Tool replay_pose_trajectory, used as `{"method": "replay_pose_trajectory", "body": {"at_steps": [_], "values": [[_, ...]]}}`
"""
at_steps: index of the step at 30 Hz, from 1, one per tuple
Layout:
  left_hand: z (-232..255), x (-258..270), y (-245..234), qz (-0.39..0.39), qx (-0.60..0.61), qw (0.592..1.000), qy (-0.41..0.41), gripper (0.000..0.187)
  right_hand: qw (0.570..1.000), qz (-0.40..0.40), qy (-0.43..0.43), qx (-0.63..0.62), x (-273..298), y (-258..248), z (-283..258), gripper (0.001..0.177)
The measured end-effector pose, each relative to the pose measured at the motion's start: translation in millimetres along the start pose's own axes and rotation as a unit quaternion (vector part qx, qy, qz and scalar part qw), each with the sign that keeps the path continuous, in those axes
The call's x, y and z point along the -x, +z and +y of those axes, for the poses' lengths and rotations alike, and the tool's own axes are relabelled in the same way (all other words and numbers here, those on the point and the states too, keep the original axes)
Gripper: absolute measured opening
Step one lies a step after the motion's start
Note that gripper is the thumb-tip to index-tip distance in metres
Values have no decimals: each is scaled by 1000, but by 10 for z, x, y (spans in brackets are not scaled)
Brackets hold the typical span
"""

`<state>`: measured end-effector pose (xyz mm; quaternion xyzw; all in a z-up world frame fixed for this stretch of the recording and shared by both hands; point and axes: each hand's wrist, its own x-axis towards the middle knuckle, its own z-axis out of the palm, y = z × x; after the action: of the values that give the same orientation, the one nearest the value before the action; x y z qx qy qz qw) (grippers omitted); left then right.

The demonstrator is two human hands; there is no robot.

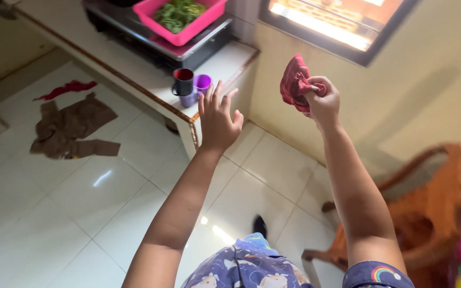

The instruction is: Cleaning a dining table and wooden chair with a cleaning spray and cloth.

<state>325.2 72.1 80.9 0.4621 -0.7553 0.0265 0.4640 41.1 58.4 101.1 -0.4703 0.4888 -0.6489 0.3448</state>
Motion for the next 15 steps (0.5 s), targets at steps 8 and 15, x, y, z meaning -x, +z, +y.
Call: {"method": "replay_pose_trajectory", "body": {"at_steps": [8, 15], "values": [[-1018, -403, 613, 23, -55, 996, -68, 58, 995, -73, -26, 69, -1318, 772, 1029, 8], [-1947, -1056, 1787, 31, -112, 987, -109, 55, 989, -105, 8, 105, -2782, 1395, 2831, 24]]}}
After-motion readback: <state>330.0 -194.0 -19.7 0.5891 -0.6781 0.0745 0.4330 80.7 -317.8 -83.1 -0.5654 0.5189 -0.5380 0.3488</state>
